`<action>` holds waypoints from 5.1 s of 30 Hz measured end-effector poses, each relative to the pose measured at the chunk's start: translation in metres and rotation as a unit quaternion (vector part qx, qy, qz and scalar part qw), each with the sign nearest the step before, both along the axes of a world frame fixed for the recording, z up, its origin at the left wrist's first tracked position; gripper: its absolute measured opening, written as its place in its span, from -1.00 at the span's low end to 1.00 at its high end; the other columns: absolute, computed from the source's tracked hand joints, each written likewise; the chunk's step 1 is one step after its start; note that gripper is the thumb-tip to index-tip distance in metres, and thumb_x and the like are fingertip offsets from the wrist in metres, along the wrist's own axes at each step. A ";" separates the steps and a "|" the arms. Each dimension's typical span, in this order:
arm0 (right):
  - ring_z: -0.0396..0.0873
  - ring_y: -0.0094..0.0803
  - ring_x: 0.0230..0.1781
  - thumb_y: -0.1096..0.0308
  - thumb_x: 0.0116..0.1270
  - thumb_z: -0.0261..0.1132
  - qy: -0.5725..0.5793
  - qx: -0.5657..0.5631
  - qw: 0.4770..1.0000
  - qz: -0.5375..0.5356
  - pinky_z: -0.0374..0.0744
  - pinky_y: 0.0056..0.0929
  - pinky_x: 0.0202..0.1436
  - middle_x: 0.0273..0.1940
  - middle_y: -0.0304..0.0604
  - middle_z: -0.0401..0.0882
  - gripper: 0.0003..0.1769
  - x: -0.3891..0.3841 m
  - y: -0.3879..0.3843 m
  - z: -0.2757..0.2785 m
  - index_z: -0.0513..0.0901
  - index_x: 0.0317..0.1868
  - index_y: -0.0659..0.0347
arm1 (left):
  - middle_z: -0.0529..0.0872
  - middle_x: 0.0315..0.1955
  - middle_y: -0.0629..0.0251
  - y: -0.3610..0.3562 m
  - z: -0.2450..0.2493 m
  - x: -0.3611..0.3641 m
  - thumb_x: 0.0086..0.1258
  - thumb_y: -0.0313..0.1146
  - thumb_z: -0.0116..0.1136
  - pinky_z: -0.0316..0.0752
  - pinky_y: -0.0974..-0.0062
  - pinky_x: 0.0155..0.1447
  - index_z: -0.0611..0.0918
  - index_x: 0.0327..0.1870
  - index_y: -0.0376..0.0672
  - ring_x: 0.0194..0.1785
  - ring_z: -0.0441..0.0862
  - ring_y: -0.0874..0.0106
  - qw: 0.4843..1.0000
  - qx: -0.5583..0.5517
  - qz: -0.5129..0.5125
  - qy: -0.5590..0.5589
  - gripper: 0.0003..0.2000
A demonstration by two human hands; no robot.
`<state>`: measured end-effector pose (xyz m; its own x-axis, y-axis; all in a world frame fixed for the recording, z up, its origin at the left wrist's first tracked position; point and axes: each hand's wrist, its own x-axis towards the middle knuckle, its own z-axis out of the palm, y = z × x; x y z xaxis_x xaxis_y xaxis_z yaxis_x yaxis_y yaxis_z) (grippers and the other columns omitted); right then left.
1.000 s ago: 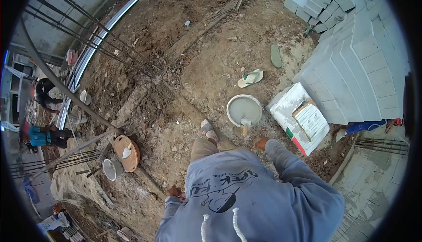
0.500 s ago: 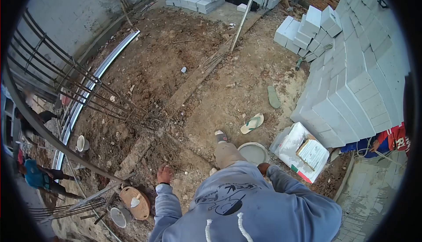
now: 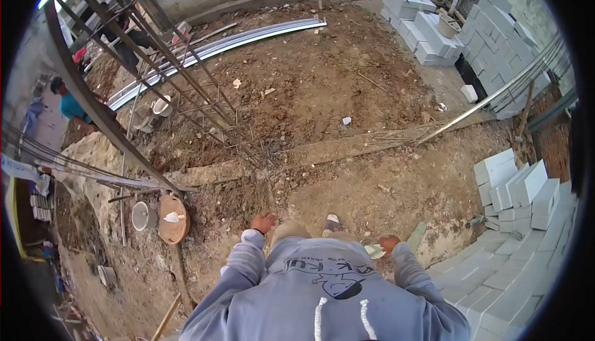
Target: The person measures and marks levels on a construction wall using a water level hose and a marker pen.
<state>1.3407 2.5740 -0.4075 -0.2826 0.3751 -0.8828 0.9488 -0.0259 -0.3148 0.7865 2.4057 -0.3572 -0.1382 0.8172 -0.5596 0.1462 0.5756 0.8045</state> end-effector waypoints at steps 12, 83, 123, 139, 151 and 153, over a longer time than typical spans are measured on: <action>0.51 -0.07 0.14 -0.13 0.27 0.16 0.078 -0.046 0.985 0.148 0.50 -0.20 0.15 0.17 0.14 0.49 -0.32 -0.211 0.177 0.091 0.49 0.22 0.22 | 0.61 0.04 -0.15 0.032 0.042 0.023 0.30 -0.03 0.02 0.39 0.22 0.24 0.61 0.09 -0.26 0.14 0.55 0.03 0.910 -0.197 0.319 0.174 -0.50; 0.58 -0.05 -0.02 0.05 0.31 0.08 0.168 0.013 0.945 0.279 0.52 -0.17 0.06 -0.05 -0.06 0.66 -0.66 -0.286 0.554 0.098 0.69 -0.03 -0.12 | 0.67 -0.23 0.23 0.537 0.042 -0.055 0.40 -0.08 0.04 0.49 0.45 -0.22 0.53 0.04 -0.22 -0.21 0.63 0.41 0.962 -0.176 0.195 -0.075 -0.61; 0.54 0.05 0.09 -0.10 0.31 0.07 0.039 -0.005 0.999 0.034 0.49 -0.11 0.12 0.04 0.22 0.58 -0.35 -0.364 1.427 0.034 0.61 0.05 0.36 | 0.63 -0.36 0.27 1.327 -0.052 -0.294 0.40 -0.27 0.08 0.50 0.46 -0.31 0.56 -0.23 -0.14 -0.29 0.61 0.39 0.961 -0.162 0.219 -0.047 -0.86; 0.46 0.08 0.18 -0.07 0.35 0.00 -0.049 0.122 0.989 -0.074 0.44 -0.10 0.24 0.15 0.17 0.50 -0.43 -0.328 1.825 0.011 0.58 0.11 0.20 | 0.65 -0.18 0.28 1.993 0.063 -0.257 0.50 -0.31 -0.01 0.47 0.57 -0.03 0.48 0.18 -0.26 -0.17 0.57 0.52 0.995 0.083 0.059 0.015 -0.67; 0.36 -0.06 0.31 -0.08 0.40 -0.05 -0.145 0.003 0.984 -0.108 0.32 -0.21 0.38 0.32 -0.02 0.38 -0.39 -0.285 1.983 -0.013 0.54 0.20 0.20 | 0.65 -0.31 0.28 2.150 -0.030 -0.328 0.40 -0.25 0.05 0.49 0.57 -0.31 0.55 -0.20 -0.20 -0.34 0.60 0.45 0.971 0.035 0.238 -0.001 -0.81; 0.41 -0.05 0.27 -0.07 0.38 -0.03 -0.131 -0.007 0.981 -0.145 0.35 -0.24 0.34 0.26 0.01 0.45 -0.41 -0.316 2.060 0.020 0.55 0.19 0.17 | 0.63 -0.37 0.24 2.092 -0.124 -0.353 0.35 -0.12 0.07 0.53 0.37 -0.29 0.56 -0.24 -0.10 -0.33 0.63 0.28 0.982 -0.049 -0.153 0.100 -0.77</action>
<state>1.0249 4.6339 -0.3876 0.0716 0.3942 -0.9162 0.9491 -0.3093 -0.0589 0.4331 4.4972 -0.4816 -0.0100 0.7813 -0.6241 0.4738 0.5533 0.6850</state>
